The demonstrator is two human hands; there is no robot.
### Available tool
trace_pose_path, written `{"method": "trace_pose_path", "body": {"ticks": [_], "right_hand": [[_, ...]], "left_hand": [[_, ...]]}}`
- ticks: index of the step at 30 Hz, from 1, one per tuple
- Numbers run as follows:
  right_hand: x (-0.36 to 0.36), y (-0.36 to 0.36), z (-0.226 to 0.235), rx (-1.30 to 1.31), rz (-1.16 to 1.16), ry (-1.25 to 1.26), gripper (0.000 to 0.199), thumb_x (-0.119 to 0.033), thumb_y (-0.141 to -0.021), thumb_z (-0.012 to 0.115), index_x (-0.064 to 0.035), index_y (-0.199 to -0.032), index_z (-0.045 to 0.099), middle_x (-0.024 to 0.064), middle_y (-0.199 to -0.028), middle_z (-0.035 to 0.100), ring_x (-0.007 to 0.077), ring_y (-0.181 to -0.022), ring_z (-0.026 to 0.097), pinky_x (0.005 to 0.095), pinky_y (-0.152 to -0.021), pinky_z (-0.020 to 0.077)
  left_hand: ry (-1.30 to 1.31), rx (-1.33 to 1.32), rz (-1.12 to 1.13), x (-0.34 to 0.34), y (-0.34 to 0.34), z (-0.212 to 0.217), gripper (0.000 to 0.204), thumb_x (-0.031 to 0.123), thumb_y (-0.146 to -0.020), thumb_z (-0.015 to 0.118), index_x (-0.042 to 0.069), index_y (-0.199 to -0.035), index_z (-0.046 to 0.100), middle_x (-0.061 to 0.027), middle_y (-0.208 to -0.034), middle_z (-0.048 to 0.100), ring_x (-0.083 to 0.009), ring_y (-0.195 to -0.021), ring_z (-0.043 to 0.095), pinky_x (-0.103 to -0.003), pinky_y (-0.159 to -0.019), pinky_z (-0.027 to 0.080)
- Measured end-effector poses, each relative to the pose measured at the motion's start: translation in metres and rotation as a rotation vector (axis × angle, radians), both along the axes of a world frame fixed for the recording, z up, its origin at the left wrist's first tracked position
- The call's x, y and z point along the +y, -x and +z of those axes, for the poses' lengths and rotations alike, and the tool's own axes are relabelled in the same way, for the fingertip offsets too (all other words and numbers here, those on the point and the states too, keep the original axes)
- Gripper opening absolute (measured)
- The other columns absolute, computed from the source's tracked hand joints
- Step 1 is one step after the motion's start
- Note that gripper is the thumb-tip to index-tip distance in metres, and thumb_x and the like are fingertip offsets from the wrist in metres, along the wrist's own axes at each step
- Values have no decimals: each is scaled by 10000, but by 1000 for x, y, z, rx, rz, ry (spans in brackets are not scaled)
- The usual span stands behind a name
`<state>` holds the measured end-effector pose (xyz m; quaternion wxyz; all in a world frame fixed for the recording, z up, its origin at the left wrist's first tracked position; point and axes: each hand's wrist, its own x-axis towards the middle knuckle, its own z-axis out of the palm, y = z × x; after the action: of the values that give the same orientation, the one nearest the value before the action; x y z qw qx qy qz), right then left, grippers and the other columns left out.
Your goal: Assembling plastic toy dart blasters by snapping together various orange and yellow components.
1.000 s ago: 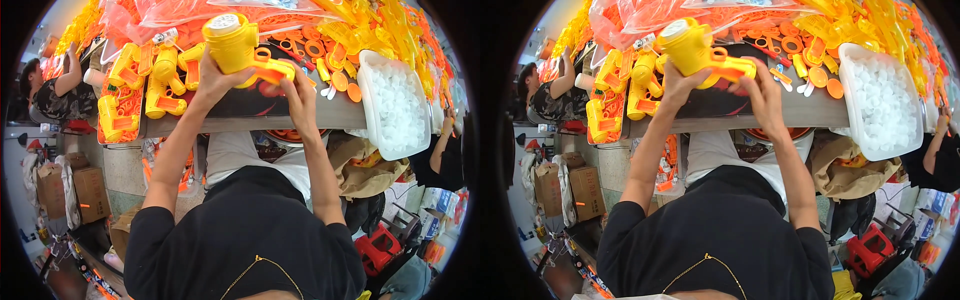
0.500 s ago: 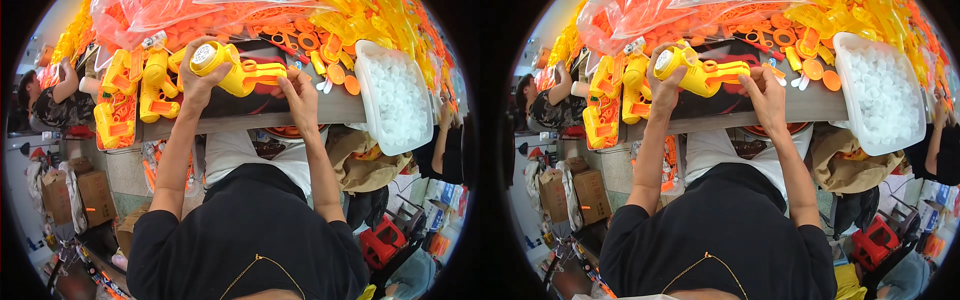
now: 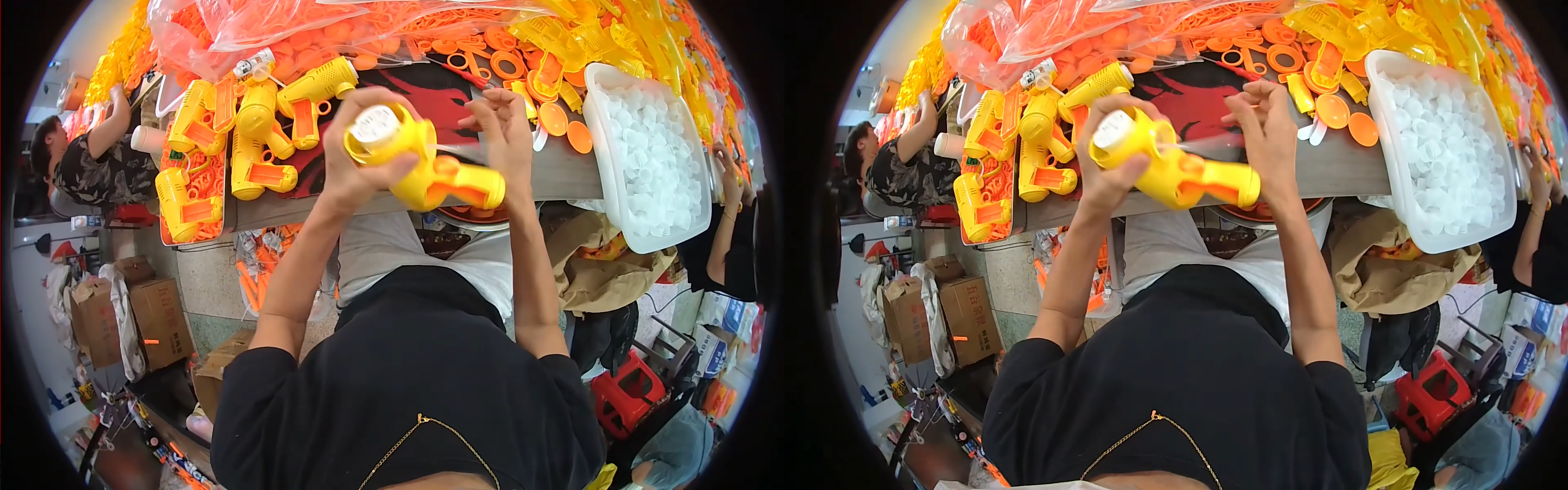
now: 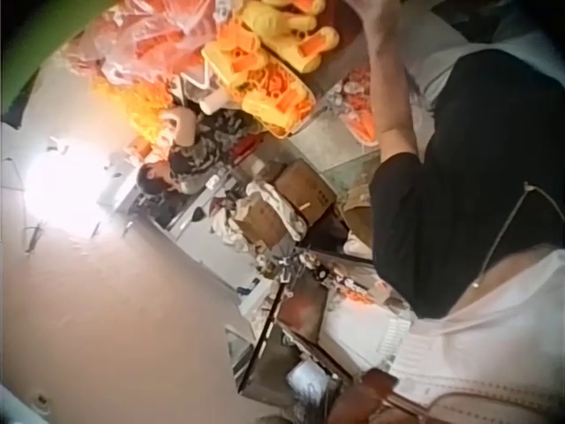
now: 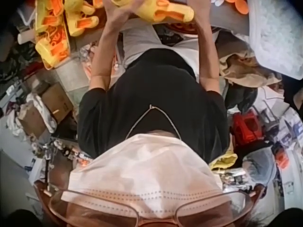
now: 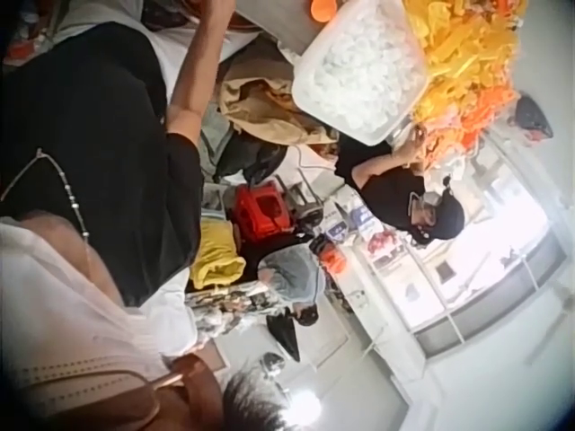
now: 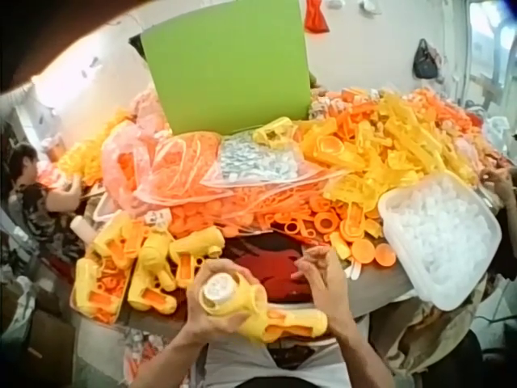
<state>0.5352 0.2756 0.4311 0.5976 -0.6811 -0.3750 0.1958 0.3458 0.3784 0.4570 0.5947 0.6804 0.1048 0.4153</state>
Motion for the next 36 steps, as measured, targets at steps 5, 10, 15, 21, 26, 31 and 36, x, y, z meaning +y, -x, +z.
{"method": "trace_pose_path", "body": {"ticks": [5,10,15,21,26,31,36], "right_hand": [[-29,-1,-8,683,416,-241,538,-401,-1073,425,19,-1409,425,189,-1280,619,251,-1162,624,364,-968,508],[-28,11,6,258,493,-209,497,-185,-1025,562,26,-1459,444,153,-1381,577,202,-1244,575,305,-1031,459],[-17,8,2,79,384,-144,354,-75,-997,595,11,-1341,582,72,-1196,640,109,-1053,574,261,-953,459],[-14,24,-18,36,206,-328,388,25,-927,653,14,-1310,589,104,-1201,653,165,-1036,645,275,-886,526],[-12,22,-36,-166,104,-382,438,47,-840,730,1,-1259,611,141,-1235,663,244,-1111,662,342,-921,551],[-14,17,-47,-209,167,-392,443,55,-905,663,14,-1333,554,152,-1353,582,231,-1251,564,325,-1038,480],[-20,13,-23,-175,281,-236,526,-56,-889,713,-14,-1378,523,148,-1435,503,251,-1330,495,369,-1085,428]], "left_hand": [[163,-158,95,21,2,18,532,13,-760,786,31,-1225,527,-90,-1077,648,-153,-968,649,-284,-880,535],[-40,-122,151,20,0,15,544,14,-753,796,26,-1227,528,-99,-1084,663,-150,-976,653,-287,-890,537],[68,-104,166,28,-2,8,550,6,-761,785,29,-1240,518,-91,-1113,660,-160,-1017,655,-308,-927,534],[132,-51,-88,51,4,0,899,37,-725,860,32,-1463,347,-108,-1353,582,-205,-1244,576,-345,-1069,466],[173,124,-148,43,2,-18,857,-21,-791,804,59,-1511,346,-88,-1491,492,-189,-1322,514,-366,-1128,425],[229,56,-131,45,-6,-23,677,-25,-796,797,19,-1396,486,-87,-1440,536,-189,-1277,553,-349,-1079,471],[197,328,8,43,12,-9,786,32,-723,861,13,-1385,437,-98,-1274,619,-184,-1146,628,-329,-1012,500]]}}
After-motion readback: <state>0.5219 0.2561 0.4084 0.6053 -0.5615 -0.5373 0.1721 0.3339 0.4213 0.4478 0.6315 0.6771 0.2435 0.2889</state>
